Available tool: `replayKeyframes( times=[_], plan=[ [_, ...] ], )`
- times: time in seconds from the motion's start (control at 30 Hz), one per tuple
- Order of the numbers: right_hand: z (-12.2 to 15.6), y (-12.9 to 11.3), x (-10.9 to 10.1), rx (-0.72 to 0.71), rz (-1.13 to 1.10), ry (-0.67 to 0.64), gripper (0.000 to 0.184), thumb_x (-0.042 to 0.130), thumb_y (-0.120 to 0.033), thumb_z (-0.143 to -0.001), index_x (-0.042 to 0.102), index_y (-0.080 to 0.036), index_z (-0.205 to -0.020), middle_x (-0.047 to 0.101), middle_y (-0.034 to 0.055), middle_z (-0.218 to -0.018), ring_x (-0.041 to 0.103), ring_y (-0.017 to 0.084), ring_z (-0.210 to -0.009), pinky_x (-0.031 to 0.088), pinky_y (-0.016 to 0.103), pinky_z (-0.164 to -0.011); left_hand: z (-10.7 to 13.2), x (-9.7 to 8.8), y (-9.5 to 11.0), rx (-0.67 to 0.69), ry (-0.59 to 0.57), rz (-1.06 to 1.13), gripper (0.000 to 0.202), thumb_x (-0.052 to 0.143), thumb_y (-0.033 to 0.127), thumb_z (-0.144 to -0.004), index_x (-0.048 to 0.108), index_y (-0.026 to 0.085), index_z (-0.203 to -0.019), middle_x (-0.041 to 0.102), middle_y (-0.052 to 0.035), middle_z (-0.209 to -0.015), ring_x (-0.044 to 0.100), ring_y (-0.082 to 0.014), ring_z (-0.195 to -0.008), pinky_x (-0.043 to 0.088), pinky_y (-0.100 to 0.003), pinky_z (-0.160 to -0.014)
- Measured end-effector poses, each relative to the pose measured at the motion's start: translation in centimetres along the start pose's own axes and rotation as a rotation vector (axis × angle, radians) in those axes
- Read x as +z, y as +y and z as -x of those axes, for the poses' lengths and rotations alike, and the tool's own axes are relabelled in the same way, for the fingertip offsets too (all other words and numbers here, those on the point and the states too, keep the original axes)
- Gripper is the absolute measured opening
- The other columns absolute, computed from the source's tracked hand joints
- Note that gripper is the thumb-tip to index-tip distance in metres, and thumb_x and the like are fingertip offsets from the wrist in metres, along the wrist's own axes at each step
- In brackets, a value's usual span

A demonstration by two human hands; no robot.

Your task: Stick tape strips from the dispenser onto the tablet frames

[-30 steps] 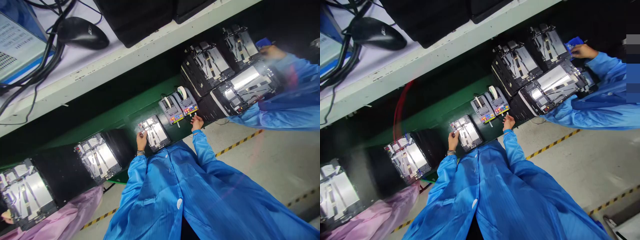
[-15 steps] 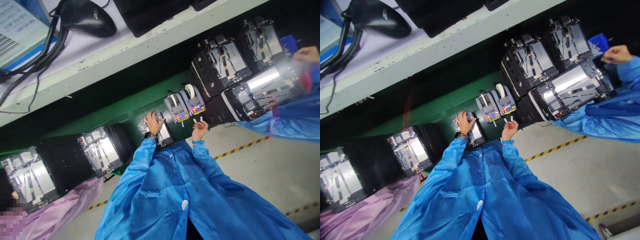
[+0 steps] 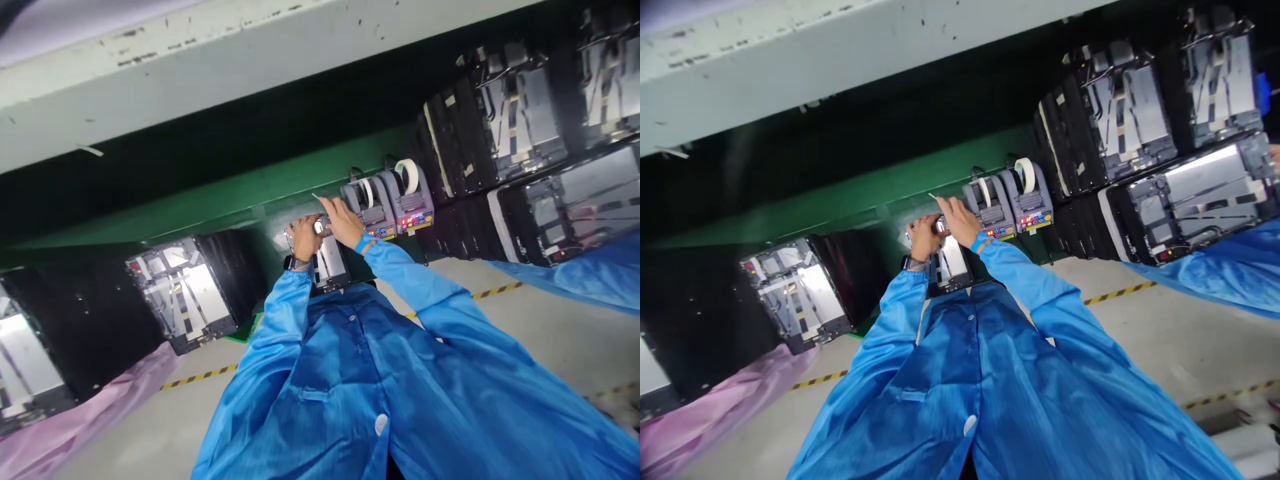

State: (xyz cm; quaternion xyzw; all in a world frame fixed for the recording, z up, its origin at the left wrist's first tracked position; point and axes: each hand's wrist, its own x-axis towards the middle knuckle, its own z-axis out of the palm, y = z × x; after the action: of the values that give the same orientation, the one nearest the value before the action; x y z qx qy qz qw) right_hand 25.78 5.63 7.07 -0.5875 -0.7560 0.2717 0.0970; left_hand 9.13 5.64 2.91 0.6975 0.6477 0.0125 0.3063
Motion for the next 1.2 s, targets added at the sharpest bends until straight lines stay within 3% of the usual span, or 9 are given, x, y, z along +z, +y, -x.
replayKeyframes(
  times=[0.1,0.33,0.43,0.53,0.67,0.87,1.2],
  plan=[
    [-1.4,0.3,0.6,-0.020,0.122,-0.090,0.078,0.058,-0.011,-0.094,0.024,-0.018,-0.163,0.050,0.0190,-0.138,0.052,0.035,-0.132,0.054,0.050,-0.104,-0.4,-0.2,-0.2,0.010,-0.012,0.023,0.049,0.070,0.041,-0.090,0.065,0.032,-0.138,0.065,-0.0090,-0.141,0.050,-0.0385,-0.132,0.024,-0.057,-0.115],
    [-2.1,1.5,1.0,-0.103,0.095,-0.097,0.091,0.070,-0.019,-0.091,0.017,-0.022,-0.166,0.051,0.0182,-0.139,0.052,0.036,-0.133,0.047,0.054,-0.110,-0.8,-0.5,-0.2,0.007,-0.036,0.056,0.047,0.070,0.043,-0.090,0.068,0.030,-0.135,0.068,-0.0100,-0.137,0.052,-0.0387,-0.129,0.028,-0.056,-0.111],
    [-2.1,2.0,0.1,-0.078,-0.028,-0.088,0.083,0.064,-0.012,-0.091,0.024,-0.018,-0.163,0.060,0.0147,-0.130,0.059,0.029,-0.121,0.049,0.045,-0.106,-1.1,-0.7,-0.1,-0.007,-0.058,0.063,0.046,0.069,0.044,-0.090,0.069,0.031,-0.134,0.068,-0.0110,-0.136,0.052,-0.0402,-0.128,0.029,-0.058,-0.109],
    [-2.0,2.6,-0.5,-0.037,-0.209,-0.184,0.077,0.058,-0.005,-0.088,0.030,-0.018,-0.159,0.069,0.0043,-0.103,0.066,0.019,-0.092,0.052,0.031,-0.090,-1.5,-0.9,-0.1,-0.005,-0.080,0.074,0.046,0.071,0.044,-0.087,0.071,0.030,-0.131,0.069,-0.0106,-0.136,0.053,-0.0411,-0.128,0.029,-0.059,-0.108],
    [-2.1,3.0,0.5,-0.041,-0.256,-0.303,0.077,0.060,-0.001,-0.082,0.037,-0.019,-0.154,0.069,-0.0024,-0.085,0.063,0.016,-0.076,0.047,0.023,-0.073,-2.0,-0.9,-0.4,-0.010,-0.070,0.072,0.047,0.078,0.039,-0.080,0.073,0.031,-0.126,0.073,-0.0077,-0.131,0.056,-0.0392,-0.125,0.032,-0.056,-0.107],
    [-2.5,2.6,2.1,-0.026,-0.129,-0.300,0.076,0.061,-0.001,-0.082,0.038,-0.016,-0.153,0.072,0.0020,-0.089,0.067,0.019,-0.078,0.048,0.025,-0.073,-2.1,-1.0,-0.5,-0.007,-0.070,0.060,0.046,0.080,0.035,-0.079,0.074,0.030,-0.124,0.074,-0.0069,-0.128,0.058,-0.0379,-0.125,0.032,-0.055,-0.106],
    [-2.3,1.5,1.3,0.015,-0.019,-0.295,0.077,0.062,-0.002,-0.082,0.037,-0.014,-0.154,0.076,0.0083,-0.101,0.072,0.023,-0.089,0.052,0.028,-0.081,-2.1,-1.2,-0.4,-0.012,-0.093,0.038,0.046,0.077,0.044,-0.083,0.073,0.032,-0.127,0.073,-0.0083,-0.132,0.056,-0.0375,-0.129,0.031,-0.056,-0.108]
  ],
)
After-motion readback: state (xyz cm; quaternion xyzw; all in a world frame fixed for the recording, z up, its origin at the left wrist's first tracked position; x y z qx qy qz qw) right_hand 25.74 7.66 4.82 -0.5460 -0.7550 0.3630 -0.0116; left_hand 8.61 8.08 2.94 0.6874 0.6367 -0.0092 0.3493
